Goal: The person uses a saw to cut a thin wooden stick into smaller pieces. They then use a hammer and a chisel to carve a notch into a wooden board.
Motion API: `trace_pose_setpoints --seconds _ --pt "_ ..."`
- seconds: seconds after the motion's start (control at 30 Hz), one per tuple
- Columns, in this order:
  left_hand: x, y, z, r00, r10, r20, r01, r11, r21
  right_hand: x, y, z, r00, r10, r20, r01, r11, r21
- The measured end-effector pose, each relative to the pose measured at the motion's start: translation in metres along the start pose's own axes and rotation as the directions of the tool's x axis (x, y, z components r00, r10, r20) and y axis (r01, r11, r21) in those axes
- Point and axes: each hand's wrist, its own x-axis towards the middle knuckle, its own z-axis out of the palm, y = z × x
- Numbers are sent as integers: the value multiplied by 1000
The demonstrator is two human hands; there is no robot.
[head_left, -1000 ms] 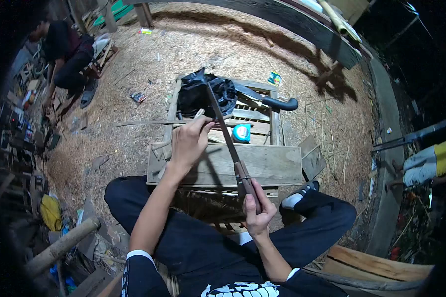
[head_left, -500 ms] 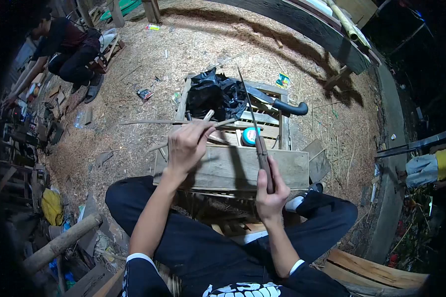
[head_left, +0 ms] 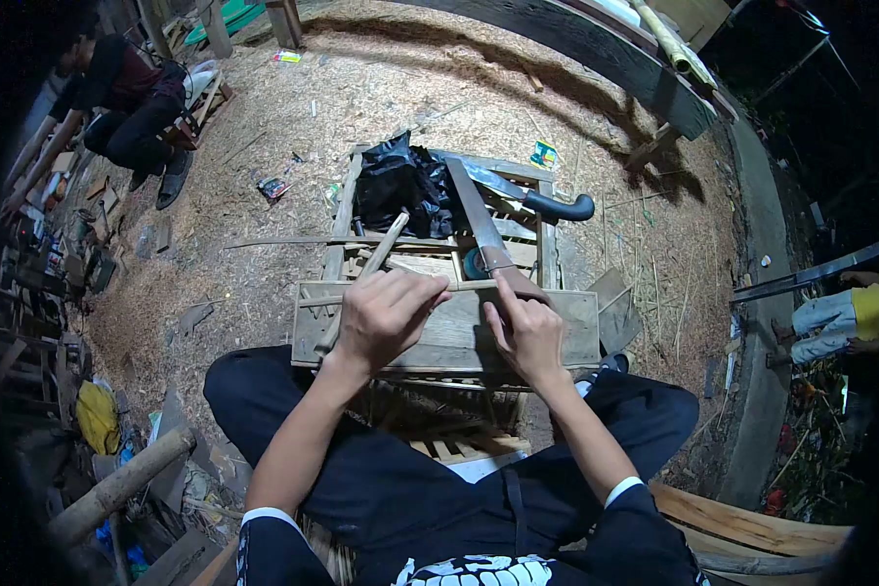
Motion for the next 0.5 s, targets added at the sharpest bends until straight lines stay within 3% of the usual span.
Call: trace_pose_setpoints --seconds 0.03,0.1,0.17,0.27,0.3,0.37,0.5 --pt "1 2 1 1000 -3 21 3 1000 -4 -1 5 -1 1000 2 -2 -2 1000 0" --pt "2 4 7 999 31 29 -30 999 -17 0 11 -6 989 -135 -59 138 990 36" --pt "3 8 12 996 69 48 -67 997 -40 -3 13 -25 996 -88 -10 88 993 81" --pt "-1 11 22 992 59 112 -56 998 -27 -1 17 -49 982 -93 -165 126 971 203" --pt "-1 13 25 986 63 156 -61 998 -13 -2 19 -51 983 -85 -165 118 972 202" --pt "0 18 32 980 72 188 -71 997 -7 -3 21 -50 964 -210 -164 250 925 285" --pt "-1 22 45 959 127 254 -130 992 -5 -12 22 -41 955 -259 -148 294 901 318"
